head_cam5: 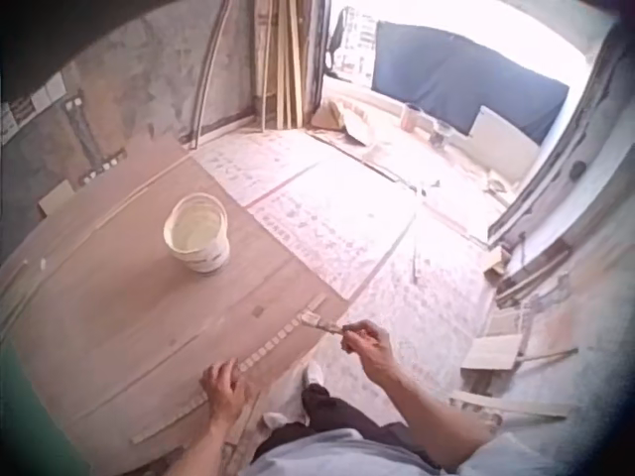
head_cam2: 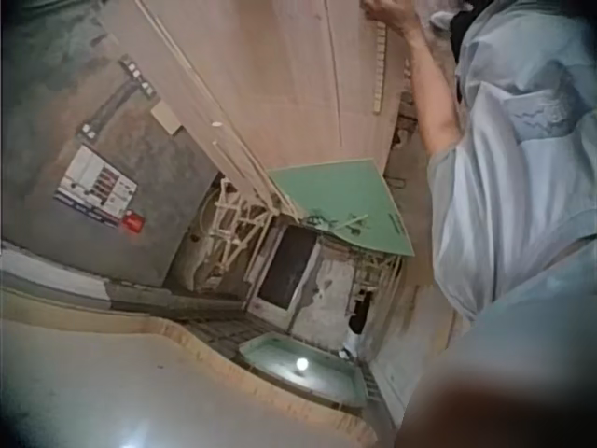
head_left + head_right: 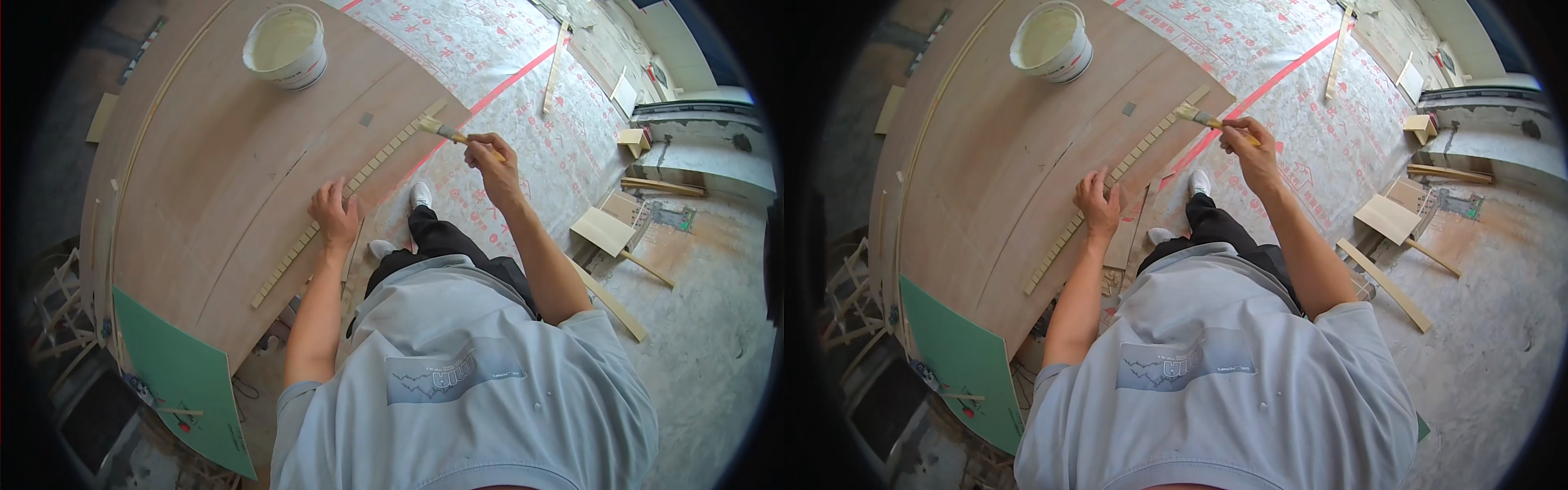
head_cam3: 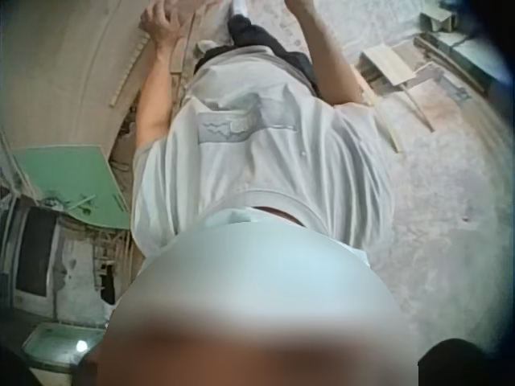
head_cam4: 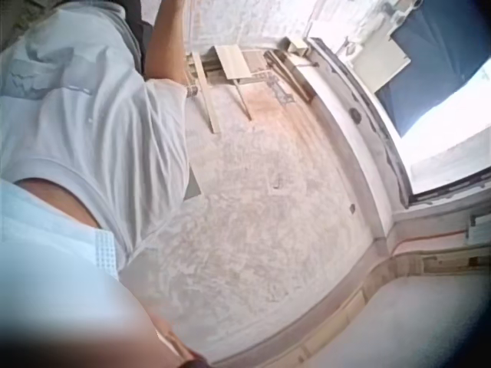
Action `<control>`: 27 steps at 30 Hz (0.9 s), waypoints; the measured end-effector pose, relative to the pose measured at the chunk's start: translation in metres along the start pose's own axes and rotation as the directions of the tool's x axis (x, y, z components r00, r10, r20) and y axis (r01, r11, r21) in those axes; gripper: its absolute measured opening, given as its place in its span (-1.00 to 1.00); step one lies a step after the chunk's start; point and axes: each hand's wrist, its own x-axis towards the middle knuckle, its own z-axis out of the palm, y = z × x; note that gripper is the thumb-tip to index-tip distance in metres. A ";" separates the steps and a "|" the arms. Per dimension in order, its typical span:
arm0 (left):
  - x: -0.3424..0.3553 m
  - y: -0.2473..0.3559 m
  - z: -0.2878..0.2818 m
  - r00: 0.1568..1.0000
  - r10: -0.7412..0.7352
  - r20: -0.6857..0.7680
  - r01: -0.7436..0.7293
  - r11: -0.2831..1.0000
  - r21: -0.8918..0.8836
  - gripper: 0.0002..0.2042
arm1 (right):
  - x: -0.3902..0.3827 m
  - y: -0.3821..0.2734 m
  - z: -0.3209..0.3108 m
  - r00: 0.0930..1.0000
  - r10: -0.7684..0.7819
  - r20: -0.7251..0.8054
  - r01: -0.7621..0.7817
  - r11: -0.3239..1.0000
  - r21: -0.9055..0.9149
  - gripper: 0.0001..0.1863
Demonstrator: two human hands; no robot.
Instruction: Cut a flexible wooden strip, apply glue, and nail it to a curved plywood ceiling structure.
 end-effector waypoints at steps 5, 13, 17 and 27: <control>-0.003 0.027 -0.010 0.961 0.207 0.181 -0.245 0.944 0.220 -0.32 | 0.001 0.017 0.003 0.996 -0.079 -0.035 0.077 0.996 -0.046 -0.79; 0.006 0.059 -0.012 0.902 -0.003 0.432 -0.146 0.939 0.311 -0.26 | -0.001 0.046 0.026 0.997 -0.076 0.012 0.077 0.981 -0.176 -0.76; 0.007 0.063 -0.006 0.904 -0.025 0.427 -0.097 0.960 0.263 -0.23 | 0.000 0.048 0.030 0.995 -0.095 0.018 0.096 0.961 -0.259 -0.77; 0.014 0.074 -0.011 0.865 -0.059 0.499 -0.073 0.968 0.240 -0.18 | 0.000 0.059 0.031 0.989 -0.143 -0.039 0.123 0.942 -0.313 -0.78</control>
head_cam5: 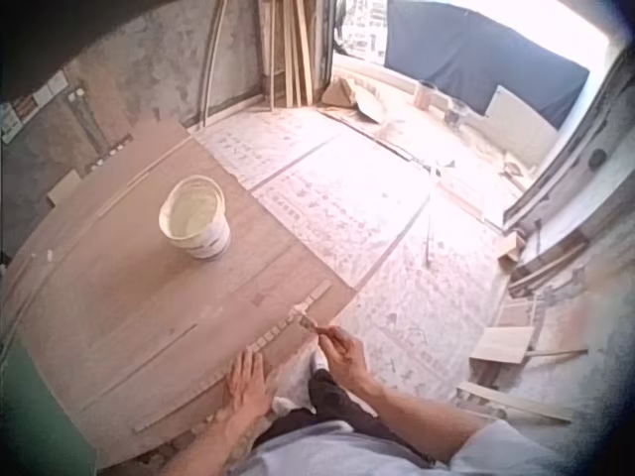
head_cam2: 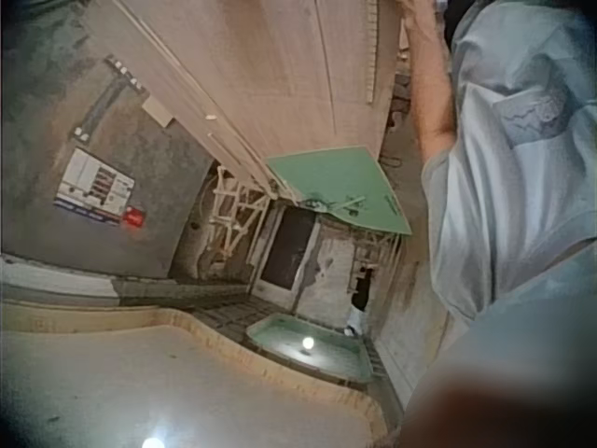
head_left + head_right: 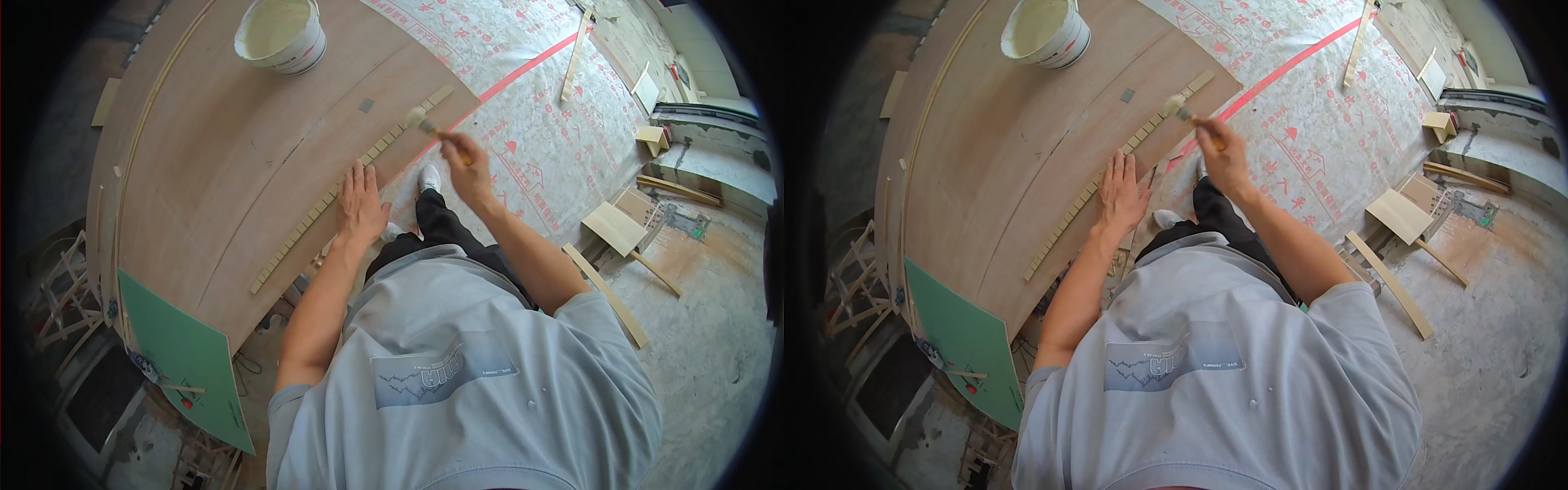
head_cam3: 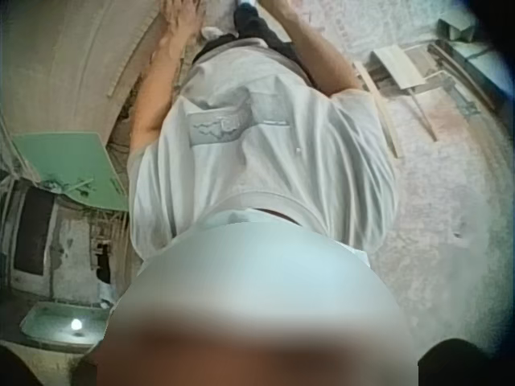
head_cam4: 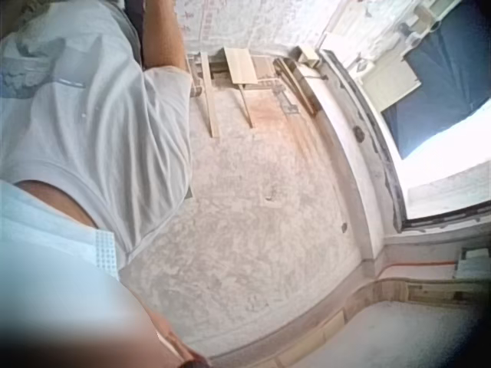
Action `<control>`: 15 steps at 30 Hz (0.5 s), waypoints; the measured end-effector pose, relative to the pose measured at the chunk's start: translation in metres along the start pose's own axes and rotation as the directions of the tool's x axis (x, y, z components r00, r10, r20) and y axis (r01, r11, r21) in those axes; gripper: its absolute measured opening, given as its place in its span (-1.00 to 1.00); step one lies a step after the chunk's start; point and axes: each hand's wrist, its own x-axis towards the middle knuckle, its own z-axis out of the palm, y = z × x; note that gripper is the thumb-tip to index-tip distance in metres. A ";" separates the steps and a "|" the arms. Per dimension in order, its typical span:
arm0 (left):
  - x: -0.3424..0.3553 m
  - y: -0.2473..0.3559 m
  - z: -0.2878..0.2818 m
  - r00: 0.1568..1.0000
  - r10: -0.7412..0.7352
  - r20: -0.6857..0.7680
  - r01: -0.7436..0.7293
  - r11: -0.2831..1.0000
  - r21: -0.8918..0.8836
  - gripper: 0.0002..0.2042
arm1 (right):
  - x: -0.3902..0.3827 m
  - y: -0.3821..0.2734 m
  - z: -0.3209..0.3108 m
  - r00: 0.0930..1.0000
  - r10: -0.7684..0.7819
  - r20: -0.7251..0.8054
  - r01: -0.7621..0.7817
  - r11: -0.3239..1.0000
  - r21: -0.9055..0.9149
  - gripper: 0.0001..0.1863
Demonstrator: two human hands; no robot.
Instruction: Cut a flexible wooden strip, apply glue, and nail it to a curved plywood ceiling structure.
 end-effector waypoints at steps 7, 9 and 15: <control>-0.001 -0.002 0.002 1.000 0.012 -0.002 -0.012 1.000 -0.010 -0.19 | -0.019 -0.011 0.017 0.987 0.081 0.138 -0.085 0.996 0.023 -0.78; -0.001 -0.004 0.002 1.000 0.006 -0.003 -0.006 1.000 -0.022 -0.20 | 0.007 0.000 0.002 0.998 0.062 -0.034 -0.058 0.994 0.089 -0.78; 0.000 -0.006 0.006 0.999 0.028 -0.038 -0.030 0.998 -0.047 -0.21 | 0.045 -0.001 -0.033 0.986 -0.012 -0.164 0.014 1.000 0.009 -0.77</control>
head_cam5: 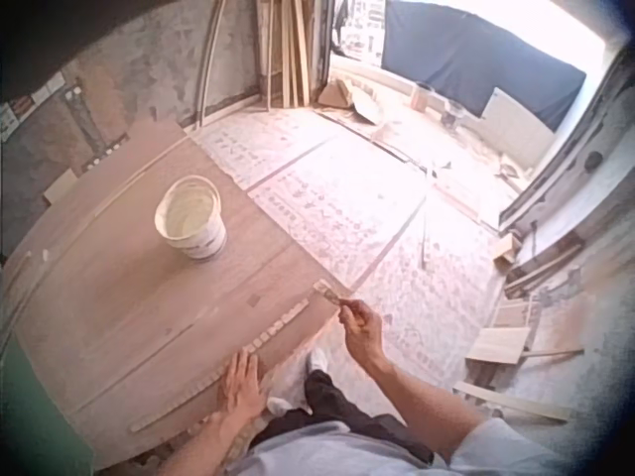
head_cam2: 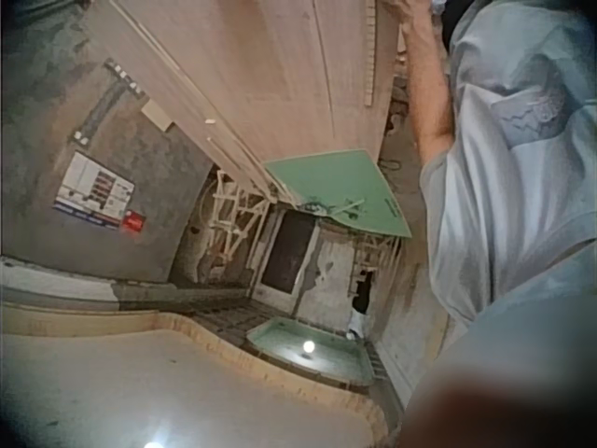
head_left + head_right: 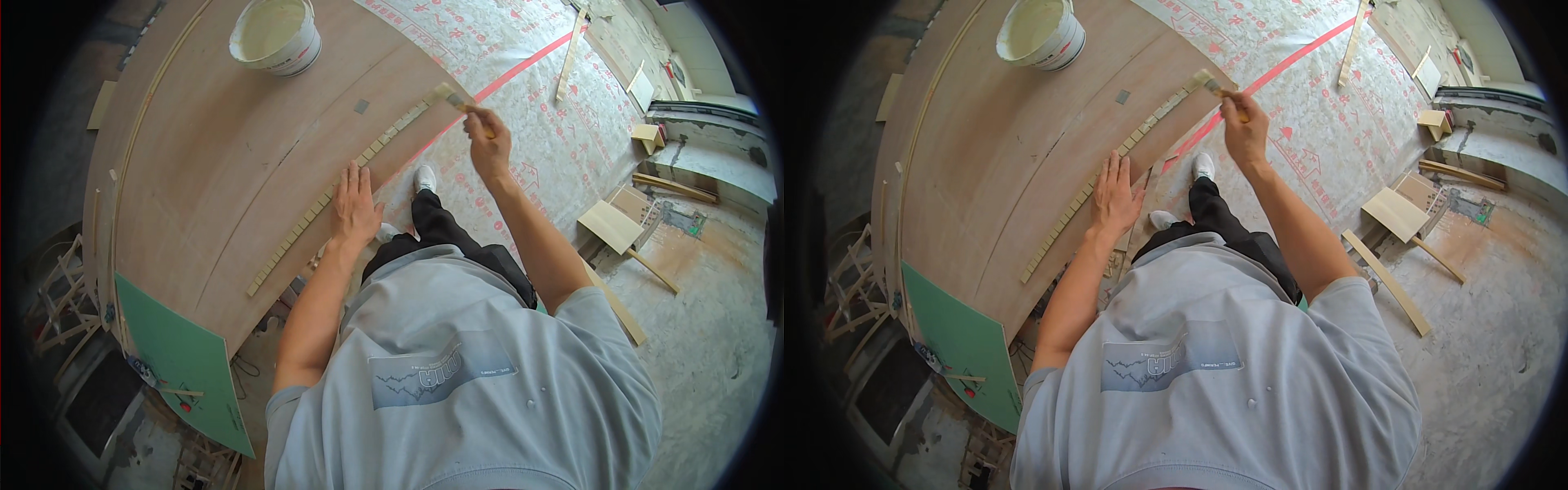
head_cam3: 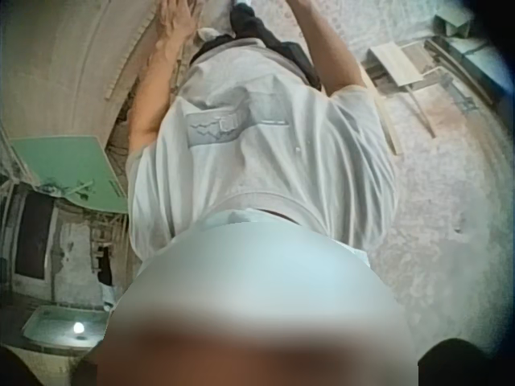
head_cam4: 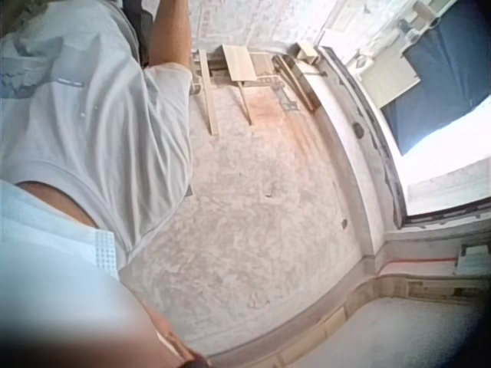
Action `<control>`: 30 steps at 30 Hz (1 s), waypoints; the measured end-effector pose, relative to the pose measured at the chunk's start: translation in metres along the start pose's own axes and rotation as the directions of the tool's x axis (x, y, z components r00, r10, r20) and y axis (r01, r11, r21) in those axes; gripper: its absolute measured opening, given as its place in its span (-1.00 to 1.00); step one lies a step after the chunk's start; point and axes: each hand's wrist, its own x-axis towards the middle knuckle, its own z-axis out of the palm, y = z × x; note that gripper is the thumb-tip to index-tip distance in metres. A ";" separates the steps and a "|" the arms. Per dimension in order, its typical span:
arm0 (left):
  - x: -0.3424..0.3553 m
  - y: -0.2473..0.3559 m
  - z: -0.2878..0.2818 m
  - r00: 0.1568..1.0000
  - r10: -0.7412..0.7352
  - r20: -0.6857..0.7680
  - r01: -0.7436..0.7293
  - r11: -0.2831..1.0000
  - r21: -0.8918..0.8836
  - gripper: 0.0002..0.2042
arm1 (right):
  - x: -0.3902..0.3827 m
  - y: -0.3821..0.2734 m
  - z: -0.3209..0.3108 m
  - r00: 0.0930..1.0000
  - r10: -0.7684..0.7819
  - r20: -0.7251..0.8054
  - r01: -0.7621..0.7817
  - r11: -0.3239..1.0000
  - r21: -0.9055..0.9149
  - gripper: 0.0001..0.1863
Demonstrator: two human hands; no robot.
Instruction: Cut a flexible wooden strip, apply glue, and nail it to a curved plywood ceiling structure.
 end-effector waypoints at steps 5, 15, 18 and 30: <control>-0.003 -0.002 0.004 0.999 0.008 -0.034 -0.007 1.000 0.009 -0.21 | -0.043 -0.019 0.024 0.923 0.083 0.376 -0.060 0.996 -0.072 -0.78; -0.001 0.000 0.002 0.999 0.018 -0.030 -0.018 0.999 0.029 -0.20 | 0.029 -0.013 -0.022 0.996 0.082 -0.027 -0.080 0.993 0.083 -0.77; -0.003 0.000 0.000 1.000 0.012 -0.028 -0.011 0.999 0.034 -0.21 | 0.019 -0.029 -0.026 1.000 -0.005 -0.020 0.007 0.995 0.096 -0.81; 0.000 0.003 -0.003 0.999 0.017 -0.029 -0.017 1.000 0.003 -0.27 | 0.025 -0.011 -0.038 0.943 -0.229 0.243 0.306 0.883 -0.355 -0.84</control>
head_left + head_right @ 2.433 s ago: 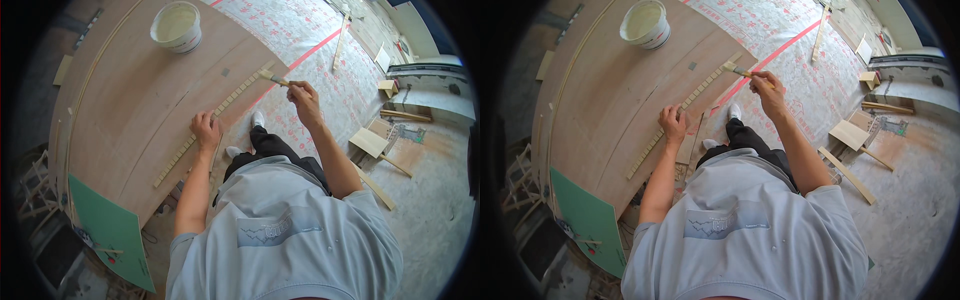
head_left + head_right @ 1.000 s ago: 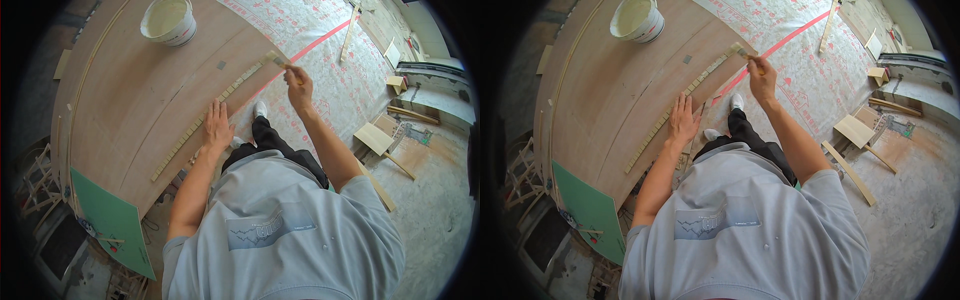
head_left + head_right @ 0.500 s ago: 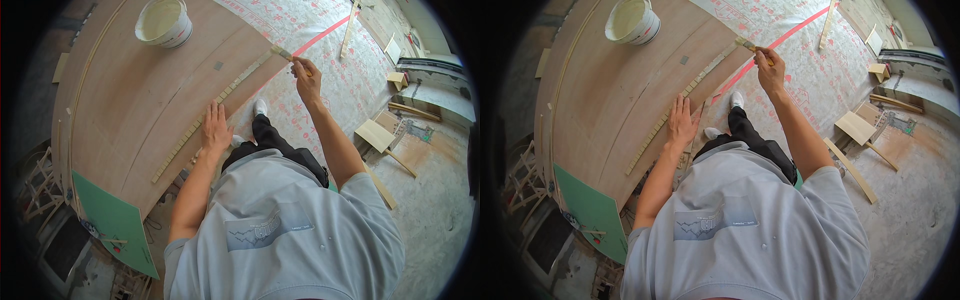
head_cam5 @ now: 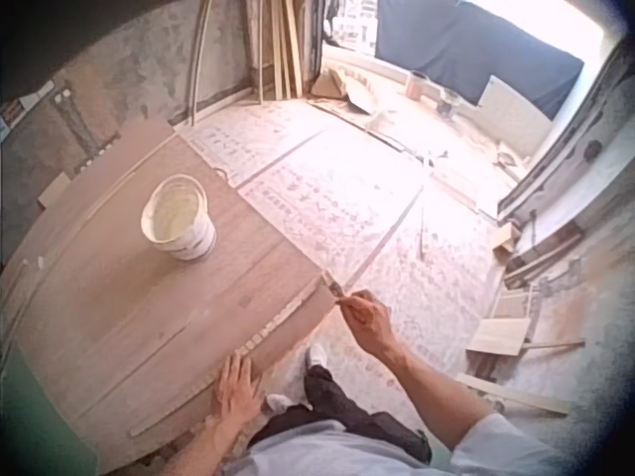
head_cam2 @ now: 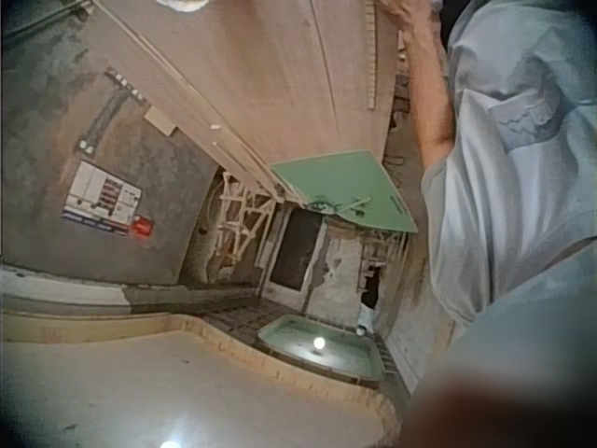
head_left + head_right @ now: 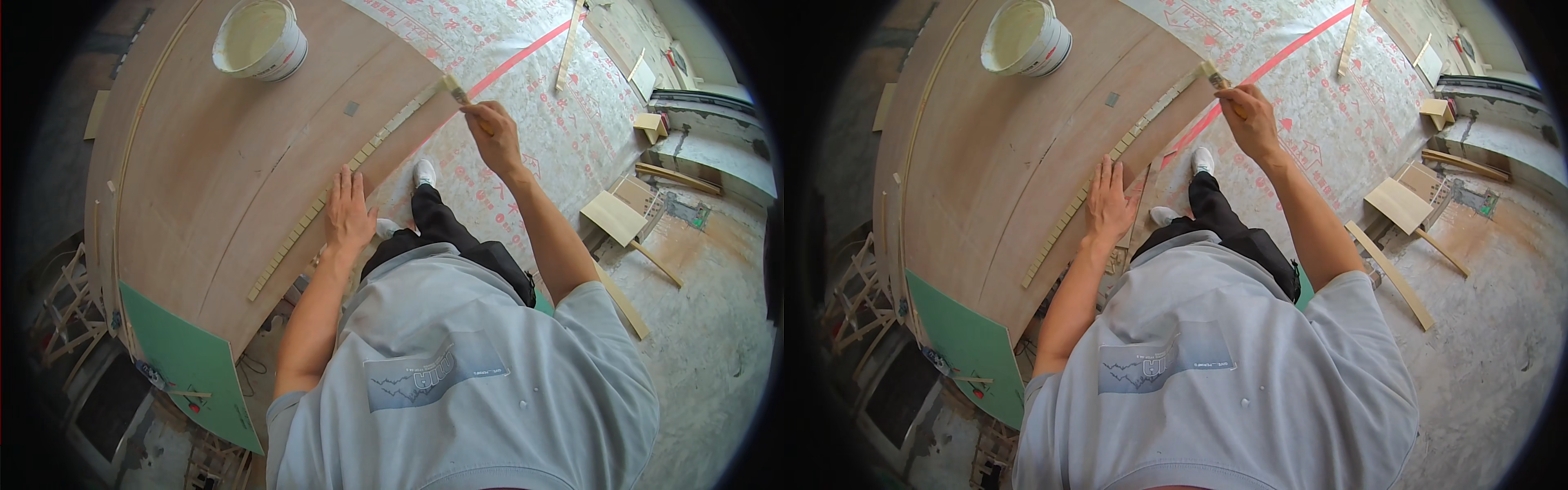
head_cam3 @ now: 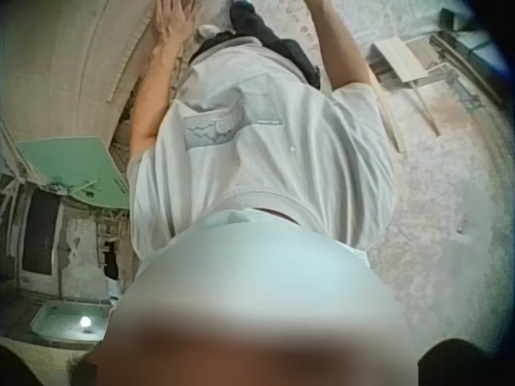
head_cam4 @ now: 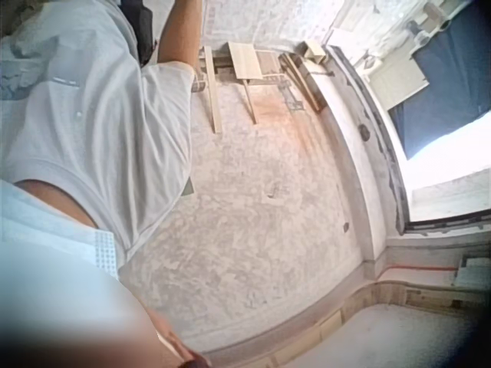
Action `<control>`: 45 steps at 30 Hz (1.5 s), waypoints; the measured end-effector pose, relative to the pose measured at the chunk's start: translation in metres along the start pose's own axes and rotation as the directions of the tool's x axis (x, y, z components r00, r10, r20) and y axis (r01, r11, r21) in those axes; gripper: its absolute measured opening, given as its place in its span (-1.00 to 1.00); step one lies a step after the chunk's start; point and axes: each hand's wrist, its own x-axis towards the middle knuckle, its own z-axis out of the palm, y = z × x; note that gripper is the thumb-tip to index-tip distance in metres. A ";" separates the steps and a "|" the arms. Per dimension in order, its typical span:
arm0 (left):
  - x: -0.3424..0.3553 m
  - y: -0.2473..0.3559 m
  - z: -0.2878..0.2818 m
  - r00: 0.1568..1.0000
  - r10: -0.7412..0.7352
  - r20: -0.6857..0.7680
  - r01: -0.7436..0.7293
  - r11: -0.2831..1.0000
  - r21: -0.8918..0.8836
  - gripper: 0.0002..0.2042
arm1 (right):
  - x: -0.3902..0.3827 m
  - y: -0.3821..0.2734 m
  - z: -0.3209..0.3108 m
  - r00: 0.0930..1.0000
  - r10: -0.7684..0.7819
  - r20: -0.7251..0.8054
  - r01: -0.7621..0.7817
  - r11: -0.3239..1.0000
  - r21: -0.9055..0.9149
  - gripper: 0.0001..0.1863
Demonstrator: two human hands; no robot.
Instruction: Cut a flexible wooden strip, apply glue, and nail it to a curved plywood ceiling structure.
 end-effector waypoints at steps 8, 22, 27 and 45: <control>-0.003 -0.008 0.004 0.998 0.017 -0.058 -0.017 1.000 0.012 -0.31 | -0.015 -0.017 0.013 0.979 -0.117 0.168 0.106 0.992 0.071 -0.85; 0.011 0.006 0.010 0.995 0.048 -0.084 -0.042 0.996 0.073 -0.26 | 0.013 0.003 -0.036 0.966 0.171 -0.195 -0.096 0.934 0.344 -0.79; 0.021 0.014 0.009 0.997 0.059 -0.044 -0.056 0.995 0.083 -0.23 | 0.036 0.037 -0.049 0.877 0.474 -0.081 -0.258 0.605 0.753 -0.71; 0.018 0.033 -0.010 0.996 -0.072 0.058 0.073 0.997 -0.005 -0.11 | 0.275 -0.220 0.155 0.778 -0.465 0.423 0.444 0.883 0.154 -0.81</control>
